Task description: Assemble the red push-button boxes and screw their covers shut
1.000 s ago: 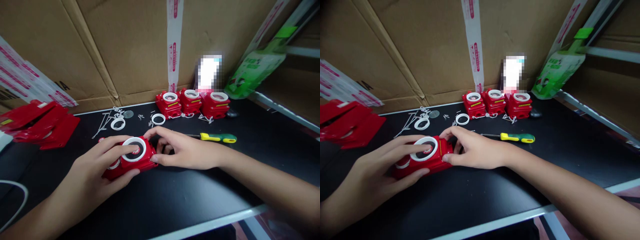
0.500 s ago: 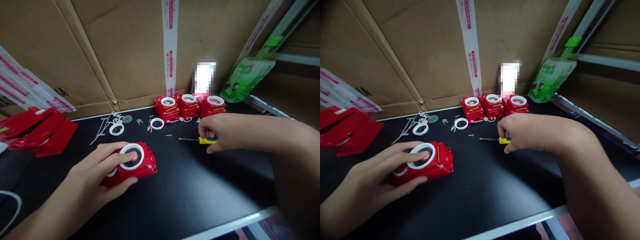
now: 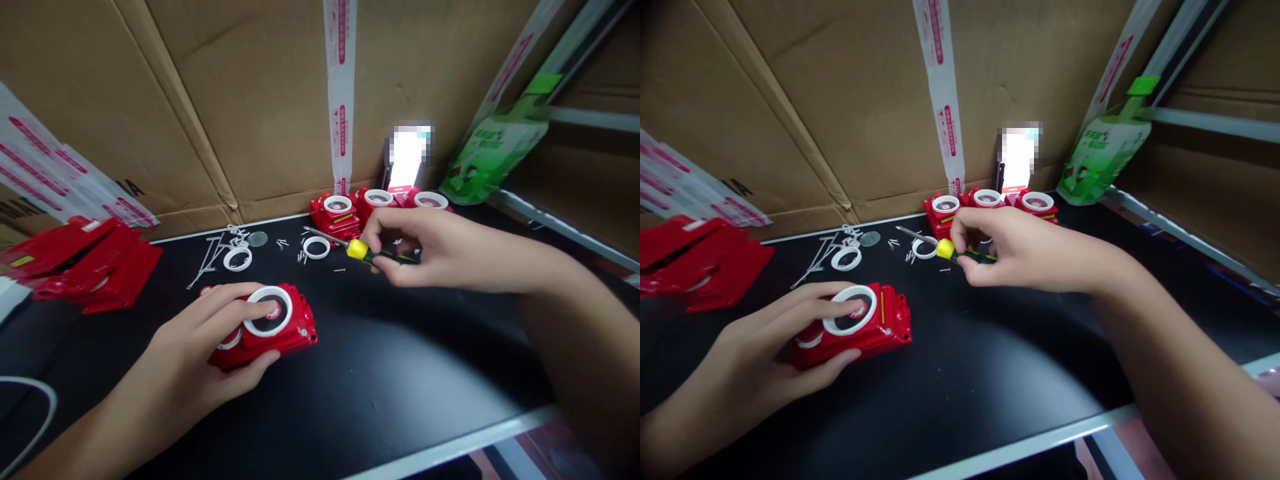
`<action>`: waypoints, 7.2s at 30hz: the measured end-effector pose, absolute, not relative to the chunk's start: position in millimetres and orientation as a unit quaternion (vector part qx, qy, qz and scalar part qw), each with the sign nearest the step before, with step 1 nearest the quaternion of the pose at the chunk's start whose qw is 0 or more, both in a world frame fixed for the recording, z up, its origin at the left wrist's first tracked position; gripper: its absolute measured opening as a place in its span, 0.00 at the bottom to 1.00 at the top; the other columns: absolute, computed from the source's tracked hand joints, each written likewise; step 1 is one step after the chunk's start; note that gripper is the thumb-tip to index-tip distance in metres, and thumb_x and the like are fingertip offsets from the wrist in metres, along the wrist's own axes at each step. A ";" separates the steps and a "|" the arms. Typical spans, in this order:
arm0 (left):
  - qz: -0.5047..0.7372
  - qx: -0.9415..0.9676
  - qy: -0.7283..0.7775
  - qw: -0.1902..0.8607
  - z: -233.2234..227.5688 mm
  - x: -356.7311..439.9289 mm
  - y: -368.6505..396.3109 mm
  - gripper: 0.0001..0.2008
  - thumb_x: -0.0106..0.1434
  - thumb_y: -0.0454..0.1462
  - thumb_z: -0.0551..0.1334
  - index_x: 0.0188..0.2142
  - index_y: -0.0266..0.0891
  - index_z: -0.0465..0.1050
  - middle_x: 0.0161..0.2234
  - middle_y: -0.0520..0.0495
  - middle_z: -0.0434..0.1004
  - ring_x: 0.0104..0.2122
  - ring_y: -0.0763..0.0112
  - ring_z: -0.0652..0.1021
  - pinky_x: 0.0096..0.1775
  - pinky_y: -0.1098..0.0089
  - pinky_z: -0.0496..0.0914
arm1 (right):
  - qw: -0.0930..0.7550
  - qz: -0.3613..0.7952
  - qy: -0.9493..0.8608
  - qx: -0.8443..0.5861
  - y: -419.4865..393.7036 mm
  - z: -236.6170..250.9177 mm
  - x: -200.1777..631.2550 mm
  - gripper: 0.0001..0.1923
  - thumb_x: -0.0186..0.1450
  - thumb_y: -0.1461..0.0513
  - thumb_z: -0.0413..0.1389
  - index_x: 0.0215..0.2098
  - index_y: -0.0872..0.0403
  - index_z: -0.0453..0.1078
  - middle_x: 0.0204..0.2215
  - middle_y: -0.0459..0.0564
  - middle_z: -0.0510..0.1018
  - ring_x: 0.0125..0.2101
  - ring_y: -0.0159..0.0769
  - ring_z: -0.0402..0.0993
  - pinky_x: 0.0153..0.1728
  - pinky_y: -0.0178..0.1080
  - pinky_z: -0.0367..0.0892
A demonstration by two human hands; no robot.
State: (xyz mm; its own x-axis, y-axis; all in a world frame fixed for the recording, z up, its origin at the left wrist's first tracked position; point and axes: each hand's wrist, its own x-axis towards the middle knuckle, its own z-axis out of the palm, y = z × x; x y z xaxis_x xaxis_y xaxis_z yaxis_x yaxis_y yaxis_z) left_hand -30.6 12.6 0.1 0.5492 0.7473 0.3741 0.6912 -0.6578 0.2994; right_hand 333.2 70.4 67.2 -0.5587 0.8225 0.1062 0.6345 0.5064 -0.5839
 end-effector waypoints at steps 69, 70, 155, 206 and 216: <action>0.247 0.852 0.454 0.087 6.7 -22.5 11.3 0.32 0.61 0.43 0.73 0.63 0.50 0.68 0.51 0.46 0.87 0.45 0.50 0.89 0.54 0.49 0.83 | 0.319 0.353 -0.853 -0.215 48.6 91.4 277.4 0.21 0.78 0.55 0.63 0.67 0.48 0.71 0.61 0.54 0.81 0.62 0.48 0.80 0.58 0.45 0.81; 0.245 0.852 0.455 0.088 7.4 -22.4 11.3 0.31 0.61 0.42 0.73 0.62 0.50 0.68 0.50 0.47 0.87 0.45 0.50 0.89 0.53 0.49 0.84 | 0.297 0.345 -0.867 -0.203 50.7 99.2 275.3 0.20 0.78 0.57 0.62 0.66 0.49 0.71 0.62 0.53 0.81 0.62 0.47 0.79 0.60 0.45 0.80; 0.225 0.843 0.474 0.119 2.8 -27.2 12.7 0.35 0.66 0.48 0.75 0.67 0.51 0.65 0.57 0.45 0.85 0.52 0.47 0.88 0.59 0.44 0.81 | 0.186 0.424 -0.869 -0.177 69.8 147.5 269.4 0.11 0.70 0.60 0.70 0.46 0.56 0.78 0.36 0.43 0.82 0.34 0.29 0.76 0.33 0.33 0.69; 0.237 0.843 0.475 0.090 9.5 -27.7 11.5 0.28 0.65 0.51 0.76 0.60 0.50 0.73 0.48 0.48 0.88 0.42 0.51 0.90 0.46 0.55 0.86 | 0.166 0.430 -0.869 -0.180 64.4 154.1 274.5 0.15 0.73 0.65 0.67 0.57 0.57 0.76 0.47 0.48 0.85 0.38 0.31 0.79 0.37 0.34 0.73; 0.254 0.894 0.367 0.025 11.1 -26.6 13.3 0.16 0.76 0.48 0.68 0.59 0.48 0.76 0.56 0.45 0.84 0.49 0.58 0.87 0.53 0.61 0.82 | 0.161 0.420 -0.872 -0.194 70.8 153.8 280.2 0.14 0.69 0.60 0.72 0.49 0.53 0.78 0.36 0.45 0.84 0.31 0.31 0.75 0.30 0.36 0.66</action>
